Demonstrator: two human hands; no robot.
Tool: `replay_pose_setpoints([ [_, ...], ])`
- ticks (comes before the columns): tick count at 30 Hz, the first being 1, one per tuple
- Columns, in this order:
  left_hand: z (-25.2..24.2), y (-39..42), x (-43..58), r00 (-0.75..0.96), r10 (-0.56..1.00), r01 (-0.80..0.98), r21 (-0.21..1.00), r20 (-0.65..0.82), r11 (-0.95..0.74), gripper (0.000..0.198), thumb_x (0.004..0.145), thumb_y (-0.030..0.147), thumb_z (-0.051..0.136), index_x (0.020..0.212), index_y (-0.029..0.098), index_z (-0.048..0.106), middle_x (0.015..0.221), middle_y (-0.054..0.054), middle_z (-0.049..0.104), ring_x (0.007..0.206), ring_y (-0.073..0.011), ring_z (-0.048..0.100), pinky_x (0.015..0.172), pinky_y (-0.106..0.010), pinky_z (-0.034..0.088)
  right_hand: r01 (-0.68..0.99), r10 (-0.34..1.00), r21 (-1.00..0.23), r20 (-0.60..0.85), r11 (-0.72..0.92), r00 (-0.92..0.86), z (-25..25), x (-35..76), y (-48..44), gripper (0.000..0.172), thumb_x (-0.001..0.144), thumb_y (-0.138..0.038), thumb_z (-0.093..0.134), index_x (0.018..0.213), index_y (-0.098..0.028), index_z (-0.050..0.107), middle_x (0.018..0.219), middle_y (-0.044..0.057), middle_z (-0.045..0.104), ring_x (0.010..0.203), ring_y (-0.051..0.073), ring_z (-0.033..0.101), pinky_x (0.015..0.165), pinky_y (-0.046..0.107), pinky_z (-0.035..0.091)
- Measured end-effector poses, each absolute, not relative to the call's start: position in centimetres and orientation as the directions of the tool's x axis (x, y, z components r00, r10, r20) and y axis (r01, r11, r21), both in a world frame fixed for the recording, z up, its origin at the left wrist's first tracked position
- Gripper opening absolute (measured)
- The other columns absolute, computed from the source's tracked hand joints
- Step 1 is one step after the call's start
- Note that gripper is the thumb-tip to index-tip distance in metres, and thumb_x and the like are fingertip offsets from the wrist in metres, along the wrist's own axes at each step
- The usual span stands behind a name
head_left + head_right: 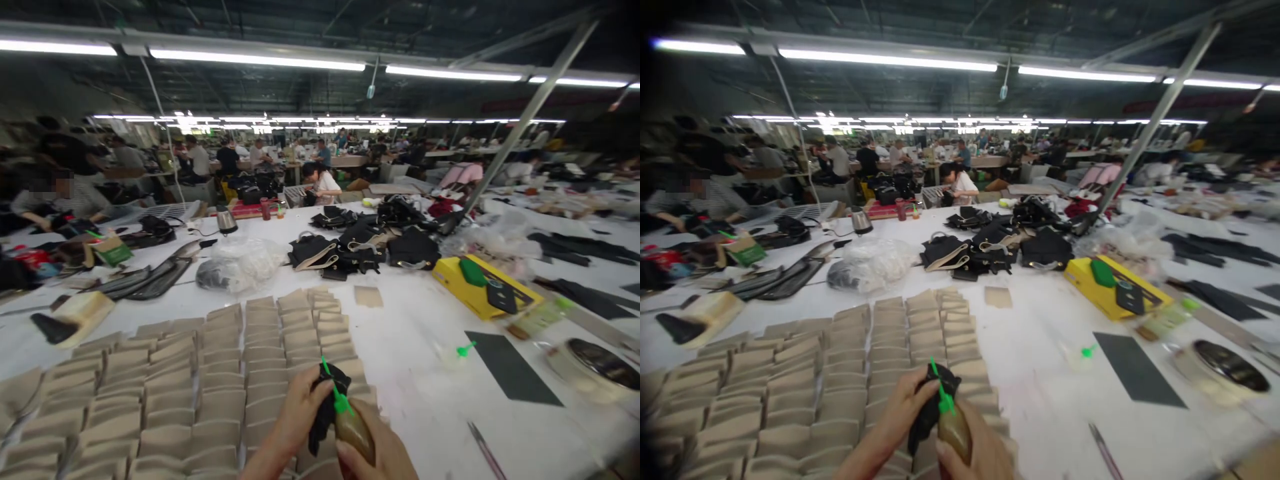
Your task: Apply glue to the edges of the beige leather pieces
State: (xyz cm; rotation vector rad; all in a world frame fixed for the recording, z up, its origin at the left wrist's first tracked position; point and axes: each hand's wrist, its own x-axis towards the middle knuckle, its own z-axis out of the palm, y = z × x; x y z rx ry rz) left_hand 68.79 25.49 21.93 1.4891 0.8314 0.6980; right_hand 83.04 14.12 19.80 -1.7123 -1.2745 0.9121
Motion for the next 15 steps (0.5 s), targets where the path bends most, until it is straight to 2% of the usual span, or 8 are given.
replay_pose_setpoints([
  [3,22.2,25.9,68.4,0.619,0.785,0.053,0.998,-0.021,-0.016,0.031,0.087,0.042,0.055,0.096,0.017,0.072,0.088,-0.004,0.07,0.085,-0.0204,0.059,0.078,-0.024,0.042,0.086,0.959,-0.969,-0.213,-0.232,0.185,20.4,83.2,13.7,0.062,0.068,-0.052,0.072,0.119,-0.018,0.063,0.105,0.009,0.067,0.107,0.034,0.056,0.085,0.039,0.047],
  [5,22.2,25.7,68.5,0.639,0.768,0.011,0.999,-0.042,0.045,0.032,0.086,0.043,0.056,0.098,0.017,0.072,0.089,-0.004,0.069,0.084,-0.0195,0.058,0.077,-0.024,0.043,-0.171,0.939,-0.949,-0.295,-0.266,0.176,20.4,83.0,13.2,0.067,0.065,-0.053,0.075,0.12,-0.017,0.061,0.104,0.008,0.066,0.105,0.032,0.057,0.085,0.037,0.045],
  [7,21.9,25.3,68.7,0.641,0.765,-0.044,0.992,-0.063,0.119,0.032,0.086,0.043,0.057,0.099,0.017,0.071,0.088,-0.003,0.069,0.083,-0.018,0.057,0.076,-0.023,0.043,-0.446,0.924,-0.85,-0.364,-0.279,0.116,20.2,82.7,12.8,0.07,0.063,-0.05,0.079,0.122,-0.018,0.06,0.103,0.007,0.067,0.099,0.027,0.06,0.085,0.034,0.044],
  [9,21.7,24.8,69.0,0.637,0.766,-0.095,0.977,-0.09,0.193,0.031,0.086,0.043,0.058,0.1,0.018,0.07,0.086,-0.002,0.068,0.082,-0.0167,0.057,0.076,-0.022,0.043,-0.634,0.928,-0.724,-0.371,-0.273,0.024,19.9,82.3,12.4,0.071,0.062,-0.048,0.081,0.122,-0.018,0.059,0.095,0.007,0.068,0.086,0.023,0.063,0.079,0.031,0.045],
  [12,21.6,24.1,69.3,0.624,0.769,-0.127,0.953,-0.138,0.274,0.031,0.085,0.043,0.059,0.103,0.019,0.068,0.088,-0.002,0.066,0.083,-0.0163,0.056,0.077,-0.023,0.044,-0.724,0.948,-0.644,-0.315,-0.247,-0.043,19.8,82.0,12.2,0.064,0.066,-0.049,0.079,0.119,-0.016,0.061,0.083,0.007,0.068,0.07,0.019,0.063,0.068,0.028,0.046],
  [15,21.9,23.8,69.2,0.602,0.786,-0.1,0.963,-0.142,0.251,0.031,0.085,0.043,0.059,0.102,0.019,0.069,0.09,-0.002,0.066,0.086,-0.017,0.057,0.081,-0.024,0.043,-0.743,0.963,-0.642,-0.27,-0.192,-0.016,19.9,81.8,12.0,0.053,0.072,-0.045,0.076,0.114,-0.015,0.065,0.084,0.008,0.069,0.068,0.018,0.063,0.066,0.026,0.046],
])
